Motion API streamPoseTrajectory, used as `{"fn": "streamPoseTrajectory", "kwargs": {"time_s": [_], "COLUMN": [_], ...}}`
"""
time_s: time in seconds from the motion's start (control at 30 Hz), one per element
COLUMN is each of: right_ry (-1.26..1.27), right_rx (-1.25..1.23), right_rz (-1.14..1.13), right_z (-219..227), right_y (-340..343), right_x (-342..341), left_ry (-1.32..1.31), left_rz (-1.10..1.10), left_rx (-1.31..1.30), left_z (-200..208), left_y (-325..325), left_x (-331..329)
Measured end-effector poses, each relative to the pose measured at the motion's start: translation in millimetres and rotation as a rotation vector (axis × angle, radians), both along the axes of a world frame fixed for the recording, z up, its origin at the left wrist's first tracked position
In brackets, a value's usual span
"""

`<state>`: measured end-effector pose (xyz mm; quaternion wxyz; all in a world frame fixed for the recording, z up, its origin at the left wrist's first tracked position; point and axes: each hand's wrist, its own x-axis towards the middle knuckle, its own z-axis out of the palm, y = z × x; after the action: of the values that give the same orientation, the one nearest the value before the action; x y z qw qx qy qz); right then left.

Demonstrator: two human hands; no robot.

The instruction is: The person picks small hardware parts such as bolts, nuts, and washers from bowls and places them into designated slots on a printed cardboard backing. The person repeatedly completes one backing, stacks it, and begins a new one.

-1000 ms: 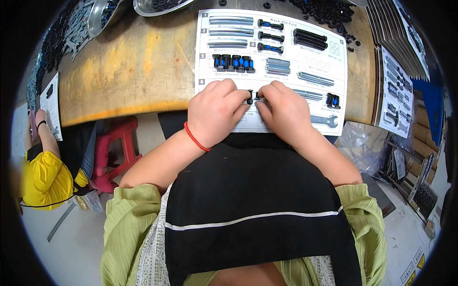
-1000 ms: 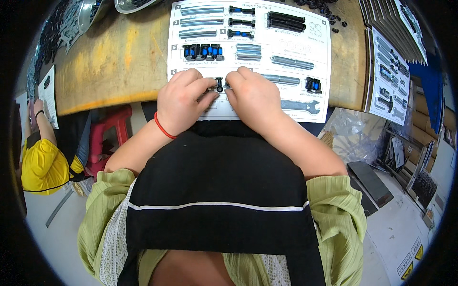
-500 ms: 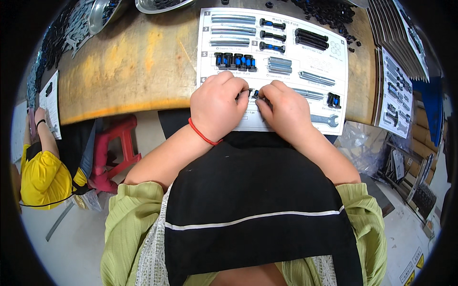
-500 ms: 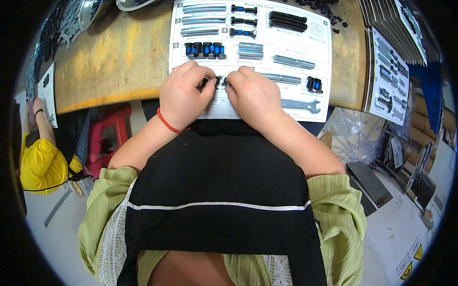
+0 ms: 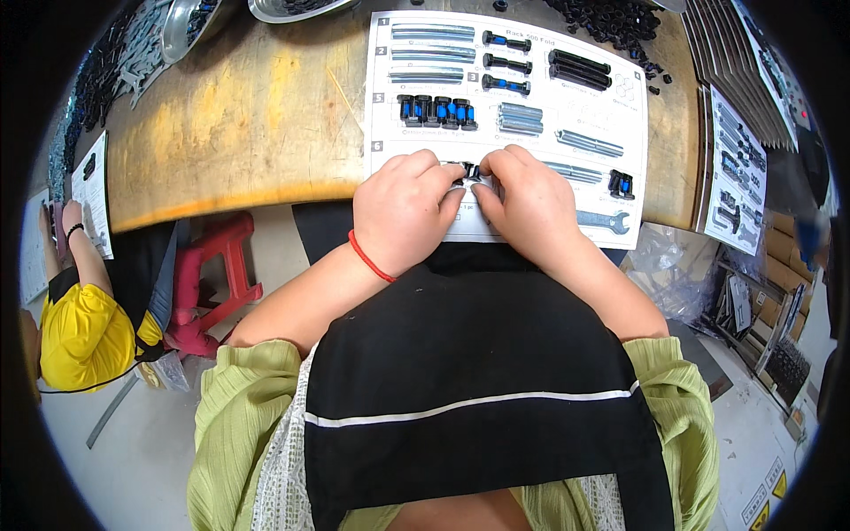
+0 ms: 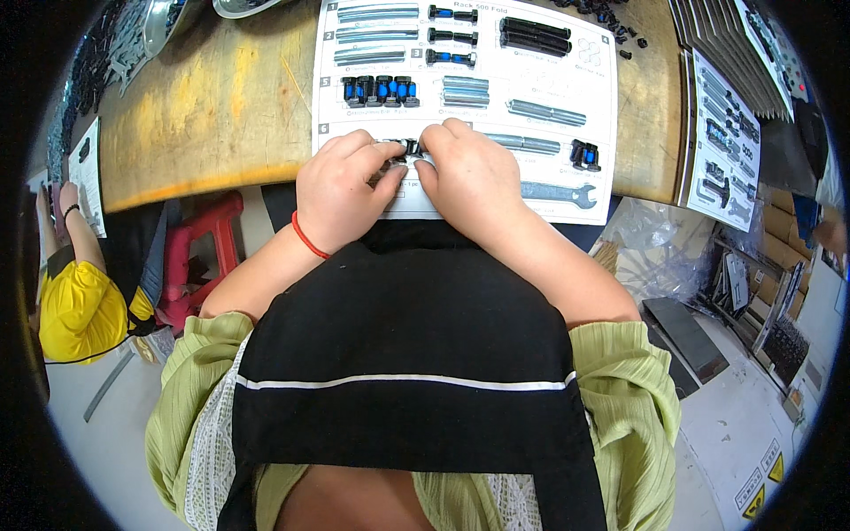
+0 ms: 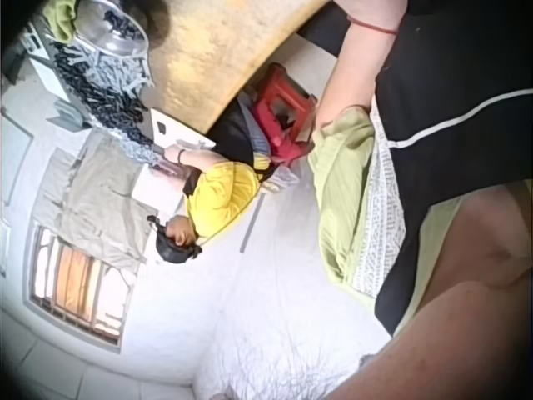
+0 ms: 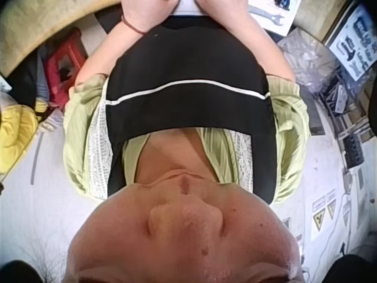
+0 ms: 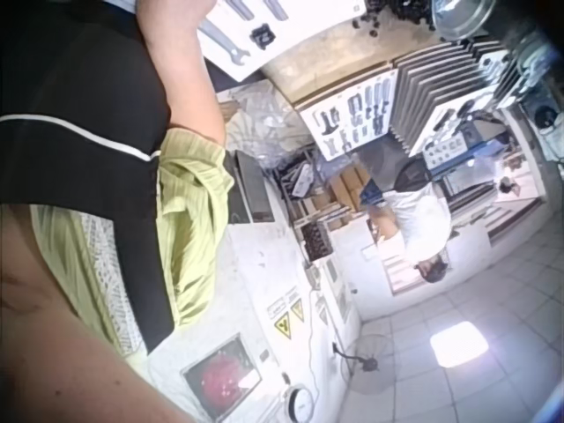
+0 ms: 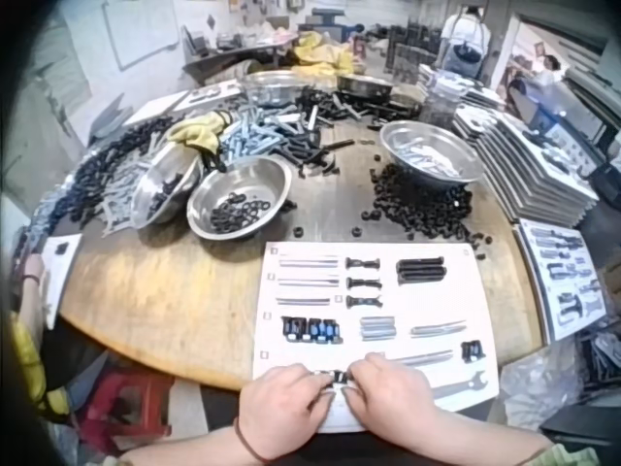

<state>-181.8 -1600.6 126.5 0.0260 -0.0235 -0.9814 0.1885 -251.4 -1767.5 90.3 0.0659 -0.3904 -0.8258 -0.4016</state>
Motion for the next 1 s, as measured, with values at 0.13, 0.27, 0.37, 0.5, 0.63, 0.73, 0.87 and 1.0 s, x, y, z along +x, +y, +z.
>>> {"fn": "streamPoseTrajectory", "kwargs": {"time_s": [0.13, 0.27, 0.37, 0.5, 0.63, 0.73, 0.87, 1.0], "right_ry": [0.000, 0.015, -0.045, -0.048, 0.035, 0.080, 0.273, 0.174], "right_rx": [-0.027, -0.037, 0.000, -0.045, 0.040, 0.224, 0.401, 0.481], "right_rz": [0.010, 0.018, 0.011, -0.035, -0.040, -0.030, 0.049, -0.022], "right_z": [-0.7, -2.0, -0.9, 29.2, 55.3, 53.7, 26.5, 0.5], "right_y": [0.6, -3.8, -1.1, 14.5, 45.4, 68.5, 97.6, 107.5], "right_x": [-0.4, -2.2, -0.4, -15.8, -65.5, -125.1, -230.0, -319.5], "left_ry": [-0.056, -0.148, -0.256, -0.292, -0.283, -0.237, -0.243, -0.250], "left_rz": [-0.023, 0.058, 0.186, 0.379, 0.506, 0.536, 0.528, 0.533], "left_rx": [0.019, 0.097, 0.123, 0.188, 0.075, -0.005, -0.004, 0.032], "left_z": [5.2, 12.3, 8.1, -5.6, -20.3, -14.3, -15.7, -16.6], "left_y": [-3.4, -19.7, -35.1, -54.2, -52.9, -42.2, -43.2, -43.7], "left_x": [-1.7, -16.4, -39.1, -79.6, -103.6, -107.1, -111.4, -111.6]}}
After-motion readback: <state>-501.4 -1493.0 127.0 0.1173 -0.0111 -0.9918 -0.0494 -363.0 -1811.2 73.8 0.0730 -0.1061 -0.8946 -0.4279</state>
